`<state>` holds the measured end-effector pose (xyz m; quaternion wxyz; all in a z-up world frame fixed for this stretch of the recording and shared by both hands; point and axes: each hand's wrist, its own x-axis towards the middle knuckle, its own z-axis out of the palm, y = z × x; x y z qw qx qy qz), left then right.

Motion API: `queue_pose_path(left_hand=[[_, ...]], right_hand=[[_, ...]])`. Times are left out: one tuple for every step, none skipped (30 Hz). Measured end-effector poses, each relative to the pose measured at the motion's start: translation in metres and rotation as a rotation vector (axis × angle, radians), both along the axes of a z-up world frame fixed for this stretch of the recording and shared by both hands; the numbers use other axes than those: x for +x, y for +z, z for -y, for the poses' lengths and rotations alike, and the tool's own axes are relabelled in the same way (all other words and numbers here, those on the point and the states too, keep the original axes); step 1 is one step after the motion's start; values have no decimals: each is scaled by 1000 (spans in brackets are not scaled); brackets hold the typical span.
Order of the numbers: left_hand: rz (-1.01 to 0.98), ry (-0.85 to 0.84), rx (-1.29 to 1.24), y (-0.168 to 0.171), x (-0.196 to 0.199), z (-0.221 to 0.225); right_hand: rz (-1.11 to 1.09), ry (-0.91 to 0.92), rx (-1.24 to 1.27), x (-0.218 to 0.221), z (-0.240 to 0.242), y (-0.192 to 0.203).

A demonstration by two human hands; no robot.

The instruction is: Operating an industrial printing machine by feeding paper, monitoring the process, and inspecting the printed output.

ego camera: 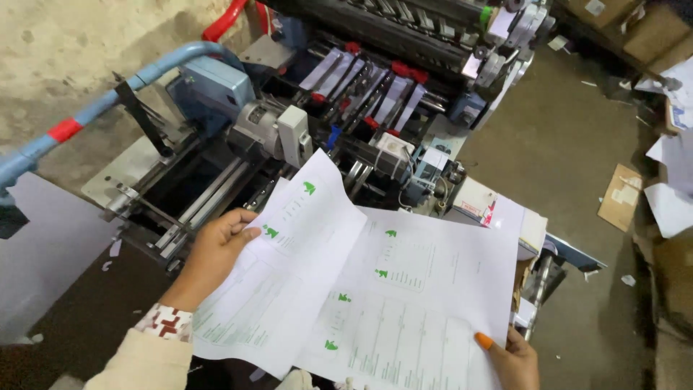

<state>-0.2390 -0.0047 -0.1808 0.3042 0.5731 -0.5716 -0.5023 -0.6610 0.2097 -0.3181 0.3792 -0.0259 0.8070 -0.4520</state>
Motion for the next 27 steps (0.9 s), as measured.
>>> queue_pose_path(left_hand=[[-1,-8,11,4,1,-1],[-66,5,-18,9,1,-2],[-131,21,-51,14,3,-2],[-131,18,-44,29,2,-4],[-156,78,-48,43,2,-7],[-181,138,-51,59,2,-9],[-178,141,-51,50,11,-1],[-305,181,-113,42,20,7],[-432,218,-176,34,30,15],[-429,219,-176,28,33,20],[-441,264,-138,21,37,26],[-453,309,-101,14,40,32],[-453,308,-101,-14,44,41],[-469,343,-84,-44,48,49],[-484,377,-63,-73,52,57],[-484,376,-59,-78,44,55],[-351,406,11,-85,36,51],[-219,432,82,-92,28,47],[-222,436,89,-122,29,51],[-227,456,68,-153,31,54],[-228,474,47,-184,33,56],[-229,477,55,-200,32,57],[-203,469,68,-217,32,57],[-178,460,81,-233,31,56],[-180,466,90,-233,30,53],[-106,434,113,-232,30,49],[-32,400,134,-230,29,47]], right_hand=[[-1,-8,11,5,0,8],[26,-17,0,10,0,17],[53,-22,-15,15,3,25],[53,-26,-9,14,0,21],[54,-24,-38,12,-1,17],[55,-23,-67,11,-1,13],[58,-20,-66,14,2,21],[73,-39,-41,18,5,29],[88,-60,-14,21,7,37],[91,-59,-13,23,6,37],[99,-63,-21,23,6,38],[107,-68,-29,24,7,38],[107,-68,-30,22,6,35],[95,-63,-28,21,6,32],[82,-60,-23,20,4,30],[81,-62,-20,19,2,25],[71,-36,-53,16,0,21],[61,-10,-86,14,-2,17],[56,-7,-79,15,-3,18],[58,-4,-119,16,-4,19],[63,-2,-158,18,-6,20],[60,0,-150,19,-5,22],[46,5,-144,20,-5,25],[32,9,-139,22,-5,28],[29,14,-130,18,-8,21],[33,17,-173,13,-11,14],[39,17,-219,10,-14,7]])
